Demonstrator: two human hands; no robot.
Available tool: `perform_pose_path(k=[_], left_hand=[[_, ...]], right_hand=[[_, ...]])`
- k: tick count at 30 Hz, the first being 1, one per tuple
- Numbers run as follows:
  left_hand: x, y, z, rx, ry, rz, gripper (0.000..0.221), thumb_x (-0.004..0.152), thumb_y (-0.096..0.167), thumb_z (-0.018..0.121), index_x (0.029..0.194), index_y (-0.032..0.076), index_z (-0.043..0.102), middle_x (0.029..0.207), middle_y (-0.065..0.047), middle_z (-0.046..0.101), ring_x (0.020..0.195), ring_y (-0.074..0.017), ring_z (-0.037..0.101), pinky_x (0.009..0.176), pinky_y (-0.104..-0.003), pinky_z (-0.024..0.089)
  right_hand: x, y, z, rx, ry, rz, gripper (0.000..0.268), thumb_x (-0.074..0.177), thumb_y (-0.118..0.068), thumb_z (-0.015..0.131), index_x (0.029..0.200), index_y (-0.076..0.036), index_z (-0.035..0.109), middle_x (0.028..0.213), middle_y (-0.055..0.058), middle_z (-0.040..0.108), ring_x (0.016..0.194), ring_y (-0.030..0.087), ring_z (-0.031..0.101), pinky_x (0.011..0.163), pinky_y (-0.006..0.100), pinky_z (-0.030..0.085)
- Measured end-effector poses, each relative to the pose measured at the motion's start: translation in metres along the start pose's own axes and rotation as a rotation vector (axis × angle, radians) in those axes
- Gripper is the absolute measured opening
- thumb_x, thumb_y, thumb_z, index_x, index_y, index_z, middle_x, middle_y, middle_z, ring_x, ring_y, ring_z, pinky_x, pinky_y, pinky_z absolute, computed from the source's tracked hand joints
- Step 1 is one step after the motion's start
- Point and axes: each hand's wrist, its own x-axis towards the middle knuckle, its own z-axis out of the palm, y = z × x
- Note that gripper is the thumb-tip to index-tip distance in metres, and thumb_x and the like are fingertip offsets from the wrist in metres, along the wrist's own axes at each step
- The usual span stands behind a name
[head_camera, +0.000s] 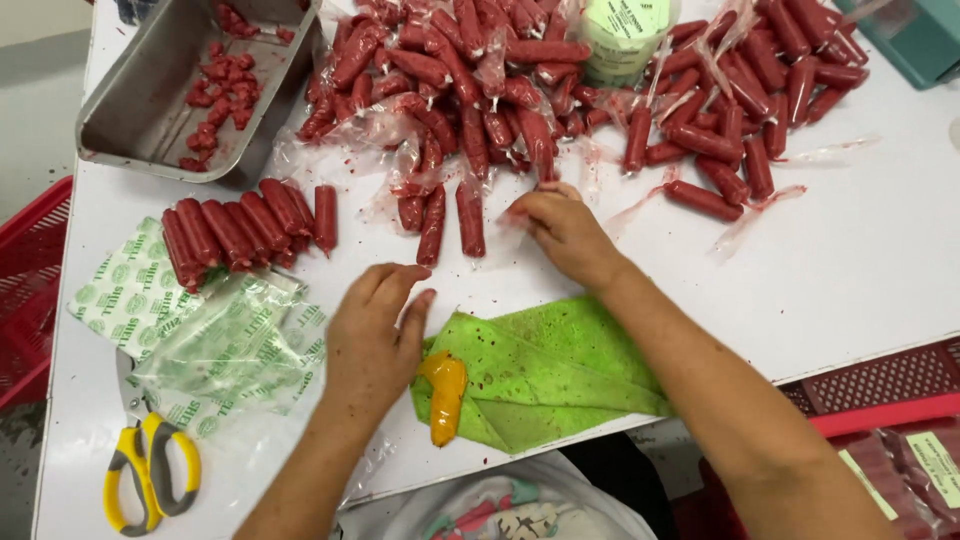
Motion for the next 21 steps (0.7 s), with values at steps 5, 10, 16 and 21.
perform_pose_path(k=[5, 10, 16, 21], left_hand=[[0.031, 0.044, 0.042, -0.886, -0.044, -0.229, 0.047, 0.108, 0.035, 0.045, 0.137, -0.002, 0.054, 0.144, -0.027, 0.05, 0.136, -0.0461, 0.046, 0.115, -0.054, 0.035], [0.042, 0.111, -0.001, -1.715, 0.019, -0.499, 0.032, 0.104, 0.016, 0.049, 0.073, 0.007, 0.054, 0.052, -0.006, 0.051, 0.043, -0.0115, 0.052, 0.053, -0.021, 0.047], [-0.018, 0.071, -0.071, -1.086, -0.052, -0.023, 0.032, 0.1, 0.031, 0.055, 0.076, 0.01, 0.059, 0.072, -0.003, 0.058, 0.066, -0.0213, 0.054, 0.079, -0.04, 0.052], [-0.092, 0.067, -0.064, -1.082, -0.504, -0.873, 0.028, 0.099, 0.014, 0.043, 0.127, 0.01, 0.048, 0.106, -0.012, 0.071, 0.074, -0.0192, 0.069, 0.06, -0.031, 0.059]], right_hand=[[-0.027, -0.058, -0.024, 0.376, 0.004, 0.217, 0.018, 0.104, -0.023, 0.053, 0.102, -0.017, 0.071, 0.088, 0.003, 0.071, 0.095, 0.027, 0.066, 0.095, 0.045, 0.047], [-0.065, -0.113, -0.07, 0.464, -0.084, 0.187, 0.018, 0.097, -0.017, 0.051, 0.09, -0.011, 0.066, 0.083, 0.01, 0.061, 0.088, 0.031, 0.061, 0.087, 0.045, 0.049], [-0.109, -0.125, -0.086, 0.325, -0.149, -0.04, 0.026, 0.105, -0.019, 0.034, 0.09, -0.015, 0.055, 0.113, 0.005, 0.061, 0.13, 0.03, 0.054, 0.115, 0.053, 0.013], [-0.14, -0.157, -0.048, -0.106, 0.019, -0.129, 0.006, 0.096, -0.02, 0.063, 0.097, -0.023, 0.069, 0.109, 0.0, 0.065, 0.098, 0.027, 0.06, 0.084, 0.046, 0.031]])
